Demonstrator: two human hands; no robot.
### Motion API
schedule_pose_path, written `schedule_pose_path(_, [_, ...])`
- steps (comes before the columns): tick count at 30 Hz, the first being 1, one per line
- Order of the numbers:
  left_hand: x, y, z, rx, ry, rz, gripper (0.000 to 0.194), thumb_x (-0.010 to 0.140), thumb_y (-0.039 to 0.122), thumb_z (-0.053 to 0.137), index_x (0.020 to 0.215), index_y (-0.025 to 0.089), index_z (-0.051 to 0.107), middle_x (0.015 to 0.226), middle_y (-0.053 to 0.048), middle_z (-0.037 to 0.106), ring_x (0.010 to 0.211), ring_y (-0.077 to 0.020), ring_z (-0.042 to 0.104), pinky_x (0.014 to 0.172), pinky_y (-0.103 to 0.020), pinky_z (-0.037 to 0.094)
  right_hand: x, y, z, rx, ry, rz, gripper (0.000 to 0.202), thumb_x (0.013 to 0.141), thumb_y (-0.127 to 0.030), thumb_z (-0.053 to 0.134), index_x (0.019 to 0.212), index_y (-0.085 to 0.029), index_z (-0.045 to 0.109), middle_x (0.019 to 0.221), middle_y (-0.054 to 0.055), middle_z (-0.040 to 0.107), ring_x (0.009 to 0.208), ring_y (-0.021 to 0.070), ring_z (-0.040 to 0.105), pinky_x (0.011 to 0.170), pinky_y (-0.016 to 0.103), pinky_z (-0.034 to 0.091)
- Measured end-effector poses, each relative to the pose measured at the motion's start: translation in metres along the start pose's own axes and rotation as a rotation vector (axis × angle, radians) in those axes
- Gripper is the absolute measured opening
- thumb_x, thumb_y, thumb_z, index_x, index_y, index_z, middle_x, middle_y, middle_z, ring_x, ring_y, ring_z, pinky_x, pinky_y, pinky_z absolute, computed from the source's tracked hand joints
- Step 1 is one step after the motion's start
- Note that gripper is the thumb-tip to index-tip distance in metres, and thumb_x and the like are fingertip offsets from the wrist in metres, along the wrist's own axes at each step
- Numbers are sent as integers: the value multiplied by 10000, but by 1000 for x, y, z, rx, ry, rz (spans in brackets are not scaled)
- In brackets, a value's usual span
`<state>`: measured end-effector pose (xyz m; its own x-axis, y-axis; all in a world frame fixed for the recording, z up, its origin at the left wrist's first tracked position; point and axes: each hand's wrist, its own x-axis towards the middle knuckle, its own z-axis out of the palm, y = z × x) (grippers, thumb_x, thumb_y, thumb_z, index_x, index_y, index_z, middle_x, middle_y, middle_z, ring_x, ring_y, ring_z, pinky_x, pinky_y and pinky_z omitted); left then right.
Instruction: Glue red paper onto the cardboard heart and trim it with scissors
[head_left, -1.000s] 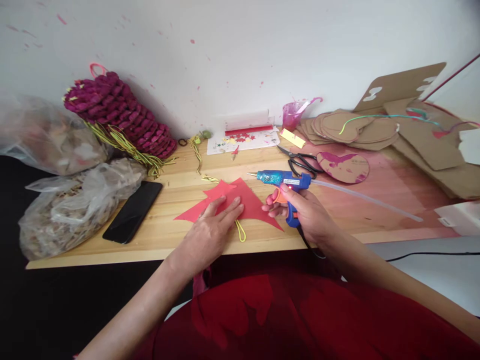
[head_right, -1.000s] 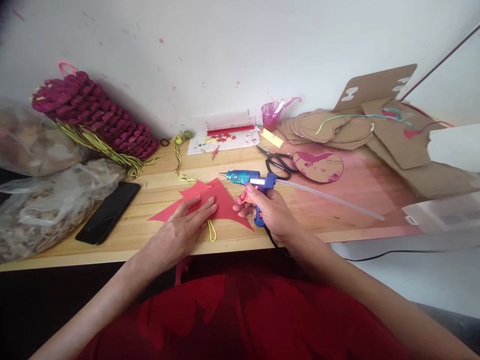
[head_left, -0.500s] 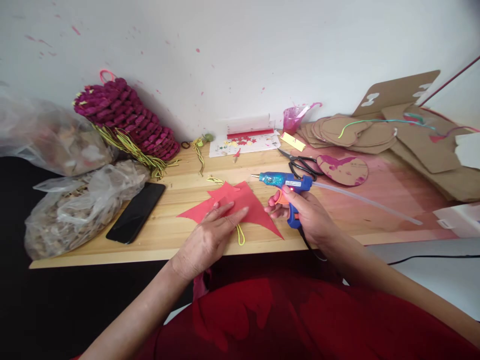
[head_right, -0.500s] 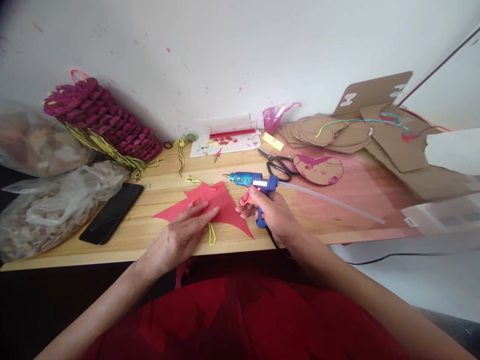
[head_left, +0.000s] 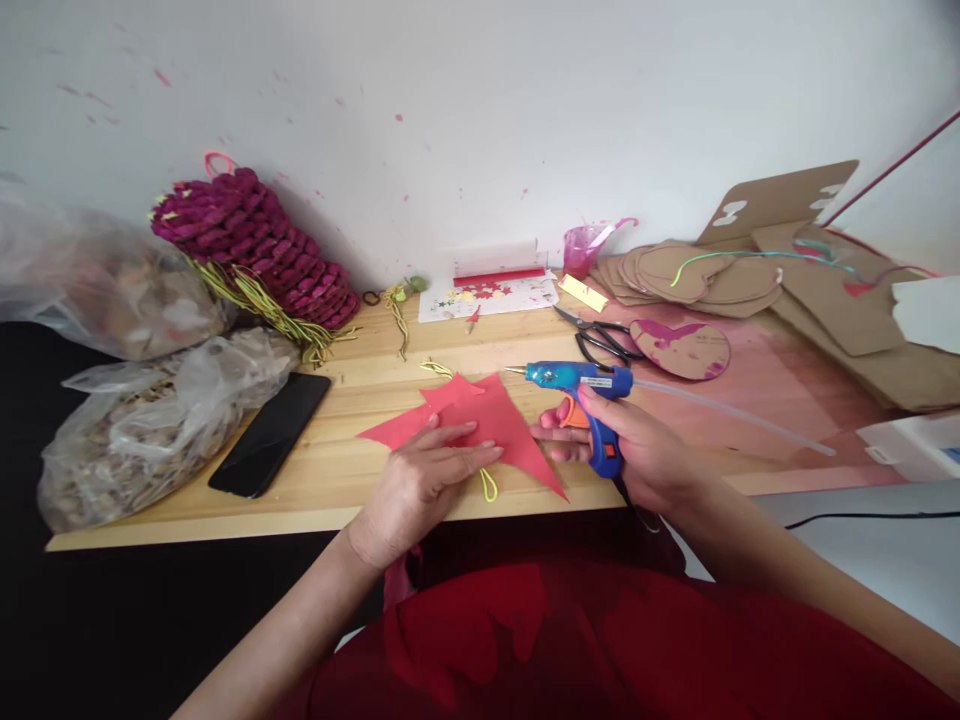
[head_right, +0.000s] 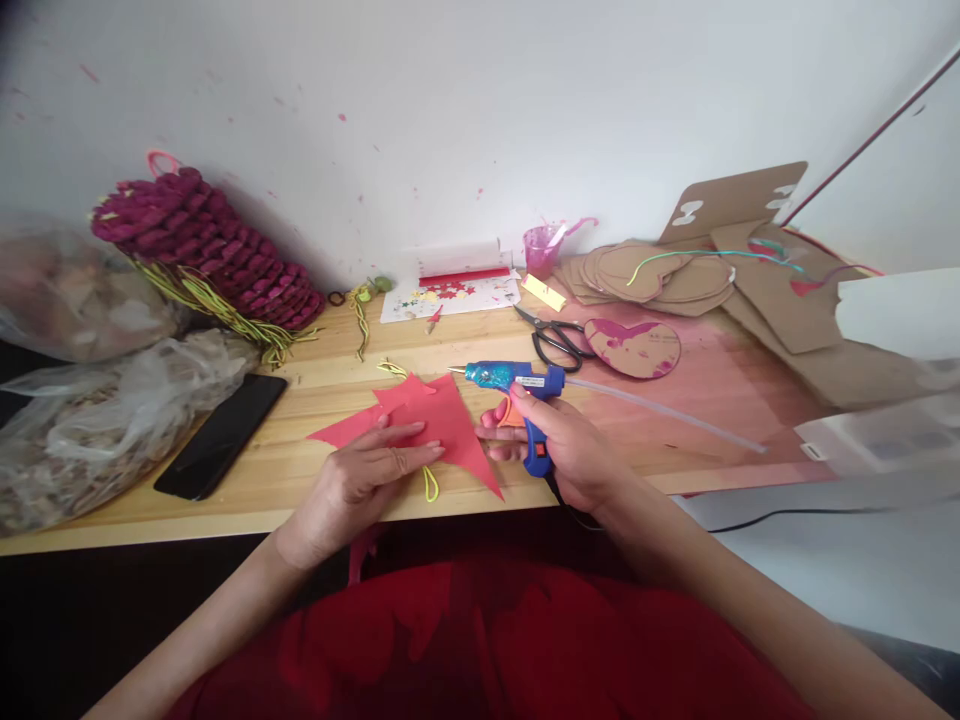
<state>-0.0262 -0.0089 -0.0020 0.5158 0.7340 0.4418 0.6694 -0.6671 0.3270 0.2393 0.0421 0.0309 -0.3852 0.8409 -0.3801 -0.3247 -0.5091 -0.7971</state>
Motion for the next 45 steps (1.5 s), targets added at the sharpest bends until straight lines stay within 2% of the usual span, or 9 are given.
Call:
schedule_pose_path(6, [10,2,2,63,6,-91,426,975,162,544,1396,227,569,1202,-70,728,1137,-217,656,940,-378,576,6,-6,5,55,1,16,261,957,-388,576,818,-184,664,917,83,733,900,204,740,638,230,590])
schedule_pose_path(11, [16,3,4,148,-10,-106,363,983,234,553,1340,204,607,1174,-81,725,1072,-234,654,860,-372,586,6,-8,6,2,45,-72,224,882,-432,685,893,-209,681,911,67,736,926,214,727,712,279,606])
schedule_pose_path(16, [24,7,9,189,42,-170,270,989,250,543,1214,200,684,1041,-68,750,943,-216,658,810,-345,582,6,-9,3,-72,15,-41,280,809,-475,756,854,-212,674,942,69,734,932,219,718,654,253,591])
schedule_pose_path(22, [35,11,15,268,26,-327,378,898,398,679,1255,274,677,1162,-75,689,1033,-261,609,711,-338,591,8,-8,0,-57,-9,-24,273,837,-478,724,884,-224,635,909,68,736,858,214,720,605,255,565])
schedule_pose_path(26, [34,7,10,213,-33,-334,450,864,442,709,1269,251,664,1201,-91,666,1089,-282,598,801,-391,596,7,-8,2,-27,-50,2,295,870,-496,670,821,-209,623,879,70,737,860,215,726,659,279,570])
schedule_pose_path(31, [34,-1,0,93,-72,-279,412,968,269,569,1377,223,555,1246,-96,665,1139,-247,622,952,-415,561,6,-8,9,55,-41,1,265,890,-462,638,806,-211,639,874,66,745,877,226,733,690,305,575])
schedule_pose_path(36, [41,-3,-5,151,-102,-192,554,960,76,454,1479,268,432,1207,-88,664,1038,-213,668,846,-357,586,8,-1,20,74,-125,-48,246,891,-460,643,885,-216,673,915,61,750,936,235,723,730,321,576])
schedule_pose_path(41, [41,-6,0,155,-55,-88,290,969,135,504,1199,220,658,1075,-87,697,951,-215,677,815,-351,580,12,-2,24,-7,-209,-38,318,872,-522,650,900,-207,671,900,68,745,905,225,726,699,295,561])
schedule_pose_path(45, [35,-10,7,142,68,-109,273,959,84,468,1055,197,697,1026,-75,725,904,-202,682,793,-338,577,14,-17,11,-268,-66,-126,391,847,-597,648,834,-206,635,854,57,730,682,183,713,472,230,460])
